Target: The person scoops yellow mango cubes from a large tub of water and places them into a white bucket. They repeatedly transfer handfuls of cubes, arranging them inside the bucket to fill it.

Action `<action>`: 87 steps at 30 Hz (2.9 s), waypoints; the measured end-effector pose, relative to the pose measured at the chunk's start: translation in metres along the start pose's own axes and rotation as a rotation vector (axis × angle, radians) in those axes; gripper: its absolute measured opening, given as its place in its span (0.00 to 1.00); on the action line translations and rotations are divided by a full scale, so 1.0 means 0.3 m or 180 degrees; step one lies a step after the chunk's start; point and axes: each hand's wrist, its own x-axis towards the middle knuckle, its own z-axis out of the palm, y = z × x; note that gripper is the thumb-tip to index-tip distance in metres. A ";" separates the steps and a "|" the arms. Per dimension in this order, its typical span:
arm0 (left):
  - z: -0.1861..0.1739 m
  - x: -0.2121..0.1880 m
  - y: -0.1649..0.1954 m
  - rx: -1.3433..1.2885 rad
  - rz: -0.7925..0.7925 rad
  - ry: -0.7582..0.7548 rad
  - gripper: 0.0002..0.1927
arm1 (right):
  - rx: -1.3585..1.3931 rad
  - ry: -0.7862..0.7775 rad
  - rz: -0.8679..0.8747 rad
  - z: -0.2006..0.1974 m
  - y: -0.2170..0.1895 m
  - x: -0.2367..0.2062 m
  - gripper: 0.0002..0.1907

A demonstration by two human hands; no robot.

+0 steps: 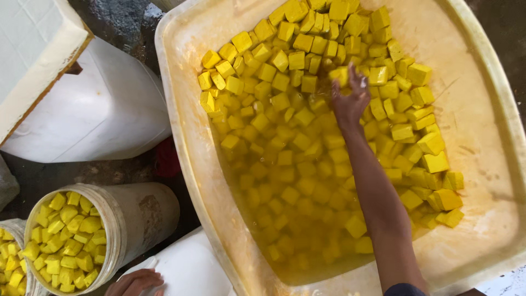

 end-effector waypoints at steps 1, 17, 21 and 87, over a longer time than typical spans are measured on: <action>0.013 -0.016 -0.019 0.0001 0.0038 0.0081 0.12 | -0.0043 -0.0020 0.0162 0.010 0.014 0.008 0.32; 0.025 -0.066 -0.090 -0.0243 0.0682 0.0050 0.06 | 0.0673 -0.0461 0.0681 0.120 0.173 0.097 0.41; 0.020 -0.052 -0.072 -0.0158 0.0449 0.0119 0.07 | 0.1977 -0.1119 0.1602 0.030 0.093 0.123 0.41; -0.515 0.030 0.769 -0.7819 -0.0593 -0.0745 0.39 | 0.3230 -0.3370 -0.0995 -1.134 -1.500 -0.177 0.47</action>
